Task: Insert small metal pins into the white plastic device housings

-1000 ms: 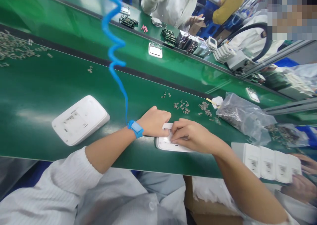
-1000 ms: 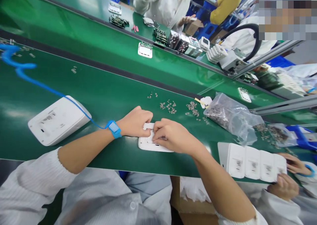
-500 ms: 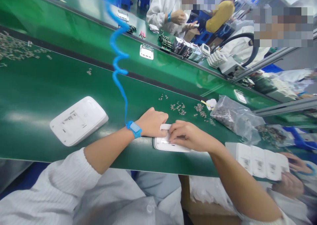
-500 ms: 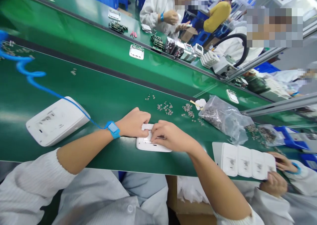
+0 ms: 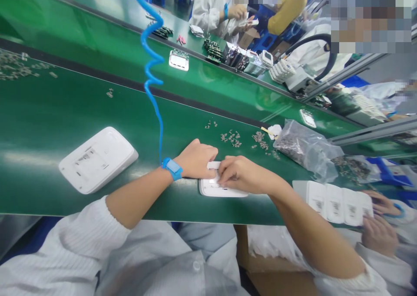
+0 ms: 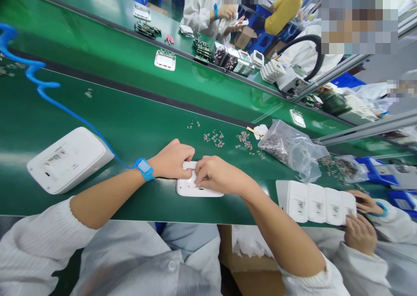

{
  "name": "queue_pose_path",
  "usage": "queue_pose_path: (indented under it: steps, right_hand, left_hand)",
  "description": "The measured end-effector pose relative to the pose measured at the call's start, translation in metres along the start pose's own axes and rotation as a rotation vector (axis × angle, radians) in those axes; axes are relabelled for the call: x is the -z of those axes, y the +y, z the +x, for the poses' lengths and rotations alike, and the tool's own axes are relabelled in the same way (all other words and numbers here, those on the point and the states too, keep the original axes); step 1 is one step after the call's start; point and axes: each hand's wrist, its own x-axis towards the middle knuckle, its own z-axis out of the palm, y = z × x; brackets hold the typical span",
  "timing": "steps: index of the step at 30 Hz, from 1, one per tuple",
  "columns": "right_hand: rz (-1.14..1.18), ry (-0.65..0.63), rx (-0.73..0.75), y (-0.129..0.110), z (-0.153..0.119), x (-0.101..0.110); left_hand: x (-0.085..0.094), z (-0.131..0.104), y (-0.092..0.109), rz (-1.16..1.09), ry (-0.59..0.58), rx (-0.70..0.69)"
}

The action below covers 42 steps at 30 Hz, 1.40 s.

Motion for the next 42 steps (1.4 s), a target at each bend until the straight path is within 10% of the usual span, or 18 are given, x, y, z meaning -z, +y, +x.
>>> queue_pose_path:
  steps: [42]
  right_hand:
    - [-0.026, 0.093, -0.021, -0.001, 0.003, -0.006]
  left_hand:
    - [0.0, 0.001, -0.003, -0.032, -0.01, 0.0]
